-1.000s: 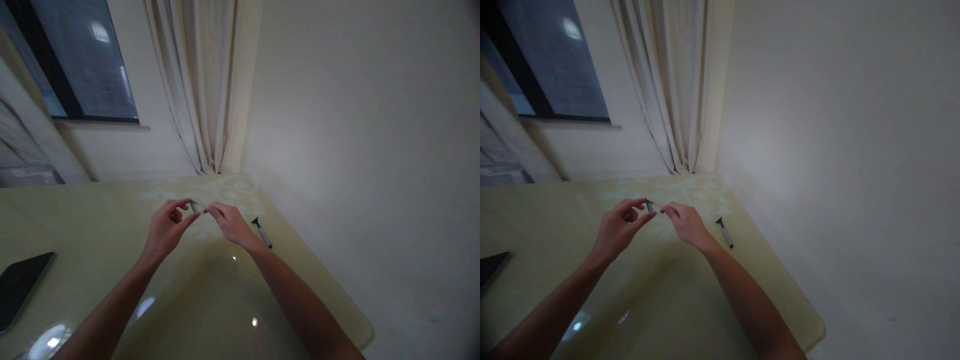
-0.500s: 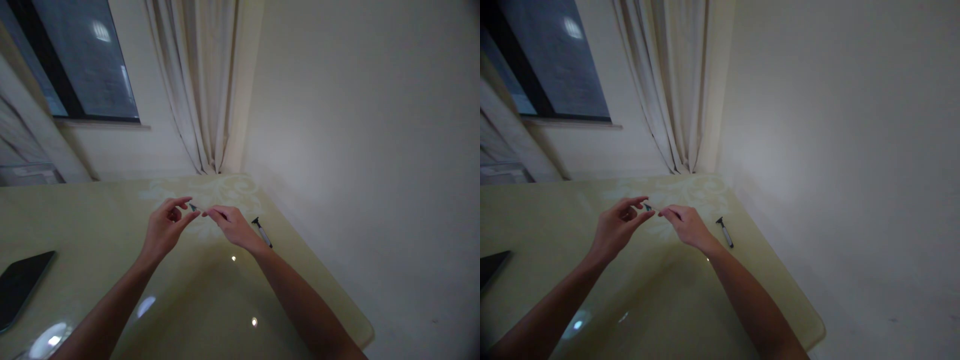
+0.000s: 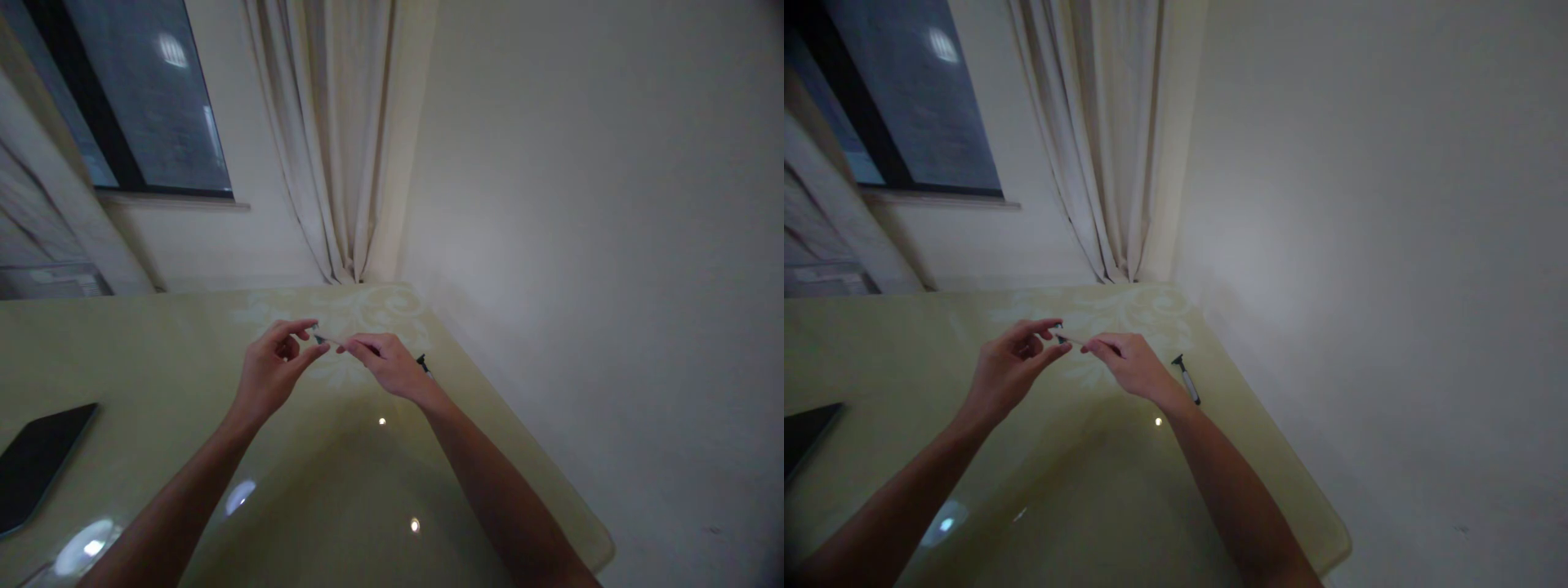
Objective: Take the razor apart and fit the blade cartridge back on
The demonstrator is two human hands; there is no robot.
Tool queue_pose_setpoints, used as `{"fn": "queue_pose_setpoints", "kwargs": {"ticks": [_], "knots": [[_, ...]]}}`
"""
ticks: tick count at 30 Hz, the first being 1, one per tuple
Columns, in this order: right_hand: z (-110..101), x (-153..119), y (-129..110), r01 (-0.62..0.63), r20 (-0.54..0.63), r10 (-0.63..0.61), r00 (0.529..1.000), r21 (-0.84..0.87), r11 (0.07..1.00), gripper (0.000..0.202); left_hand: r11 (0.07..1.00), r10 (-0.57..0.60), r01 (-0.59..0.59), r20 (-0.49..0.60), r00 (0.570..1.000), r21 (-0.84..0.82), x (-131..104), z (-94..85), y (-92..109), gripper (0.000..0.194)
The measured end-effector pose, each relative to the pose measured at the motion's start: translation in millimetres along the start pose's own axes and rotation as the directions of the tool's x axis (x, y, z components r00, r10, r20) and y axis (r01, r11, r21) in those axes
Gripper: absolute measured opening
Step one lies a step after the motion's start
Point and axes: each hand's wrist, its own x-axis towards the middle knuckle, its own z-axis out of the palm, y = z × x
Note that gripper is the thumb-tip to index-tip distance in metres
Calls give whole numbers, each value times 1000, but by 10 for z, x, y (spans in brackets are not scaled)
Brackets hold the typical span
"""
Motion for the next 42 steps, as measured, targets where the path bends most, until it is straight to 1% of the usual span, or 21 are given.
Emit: {"fn": "queue_pose_setpoints", "kwargs": {"ticks": [2, 6, 10, 14, 17, 20, 24, 28, 32, 35, 39, 42], "knots": [[-23, -4, -5, 5, -14, -5, 1000, -27, 1000, 42, 1000, 4, -4, 10, 1000, -9, -6, -4, -1, 39], [-71, -8, 5, 23, 47, -23, 999, -4, 1000, 43, 1000, 10, -10, 14, 1000, -10, -11, -12, 5, 38], [-101, -10, 15, 12, 19, -11, 1000, -18, 1000, 42, 1000, 21, -21, 16, 1000, -19, -14, -16, 21, 38], [-108, -17, -8, 4, 75, -5, 997, 22, 1000, 42, 1000, 15, -14, 37, 999, -25, -21, -9, 23, 38], [-113, -18, -20, 16, 60, -14, 998, -20, 1000, 42, 1000, 20, -19, 38, 999, -24, -27, 6, 5, 39], [-123, -13, -1, 11, 85, -8, 996, -33, 999, 42, 1000, 19, -18, 47, 999, -23, -32, 21, -21, 39], [-135, 0, 47, 24, 43, -19, 999, -106, 994, 43, 999, 8, -6, 45, 999, -42, -34, 23, -46, 38], [-138, -2, 49, 30, 70, -24, 997, -90, 996, 42, 998, -3, 6, 38, 999, -62, -27, 15, -57, 39], [-137, -13, 15, 31, 33, -26, 999, -128, 991, 39, 998, 2, 0, 34, 999, -59, -22, 28, -75, 39], [-127, -12, 8, 33, 46, -26, 999, -157, 987, 37, 997, -5, 8, 32, 999, -71, -24, 45, -95, 40], [-97, 1, 32, -18, 16, 24, 1000, -263, 965, 33, 998, -13, 15, 26, 1000, -66, -26, 52, -120, 37], [-70, 8, 48, 16, 45, -8, 999, -196, 980, 35, 998, -14, 16, 31, 999, -53, -20, 49, -145, 38]]}}
